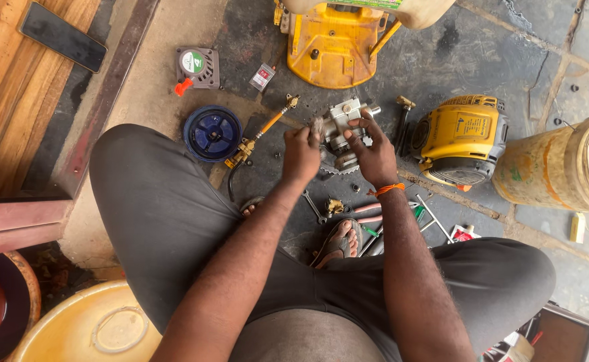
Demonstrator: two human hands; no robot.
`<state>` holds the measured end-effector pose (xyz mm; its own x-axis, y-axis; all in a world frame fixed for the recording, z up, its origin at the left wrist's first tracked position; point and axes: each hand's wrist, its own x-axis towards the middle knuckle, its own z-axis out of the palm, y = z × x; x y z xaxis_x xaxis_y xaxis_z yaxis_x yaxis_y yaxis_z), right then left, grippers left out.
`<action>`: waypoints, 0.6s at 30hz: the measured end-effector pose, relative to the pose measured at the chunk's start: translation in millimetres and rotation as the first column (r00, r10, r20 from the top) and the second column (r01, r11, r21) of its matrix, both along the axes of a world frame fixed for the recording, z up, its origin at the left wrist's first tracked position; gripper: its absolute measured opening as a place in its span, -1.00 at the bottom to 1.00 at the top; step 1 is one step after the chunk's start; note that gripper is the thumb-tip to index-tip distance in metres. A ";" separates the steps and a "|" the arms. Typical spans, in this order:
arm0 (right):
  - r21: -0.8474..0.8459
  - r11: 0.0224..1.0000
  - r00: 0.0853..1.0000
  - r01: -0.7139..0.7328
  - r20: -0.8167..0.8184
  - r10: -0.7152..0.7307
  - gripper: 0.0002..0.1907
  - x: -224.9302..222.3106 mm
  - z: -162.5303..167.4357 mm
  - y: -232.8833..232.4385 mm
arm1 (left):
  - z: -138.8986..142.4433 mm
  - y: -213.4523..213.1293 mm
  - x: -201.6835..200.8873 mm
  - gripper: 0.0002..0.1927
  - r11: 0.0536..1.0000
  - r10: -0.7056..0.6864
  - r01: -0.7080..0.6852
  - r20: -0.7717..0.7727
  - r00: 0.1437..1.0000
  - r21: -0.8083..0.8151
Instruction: The person sits on the floor and uses a wrench to tighten bolts on a small engine cylinder head. They then use a rag to wipe the surface of the cylinder head and inspect the part.
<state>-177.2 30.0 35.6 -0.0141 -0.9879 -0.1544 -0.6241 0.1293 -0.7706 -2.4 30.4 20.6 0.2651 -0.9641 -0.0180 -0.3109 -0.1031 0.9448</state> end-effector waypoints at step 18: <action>-0.433 0.860 0.956 -0.271 -0.018 0.292 -0.38 40.8 89.4 39.5 | 30.1 -14.5 2.6 -0.70 0.896 0.152 0.274 -0.820 0.551 0.350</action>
<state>-136.5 69.5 125.0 0.2709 -0.9184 0.2884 -0.5463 -0.3934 -0.7394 0.2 15.9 50.7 -0.1319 -0.8156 -0.5634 0.5452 -0.5344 0.6459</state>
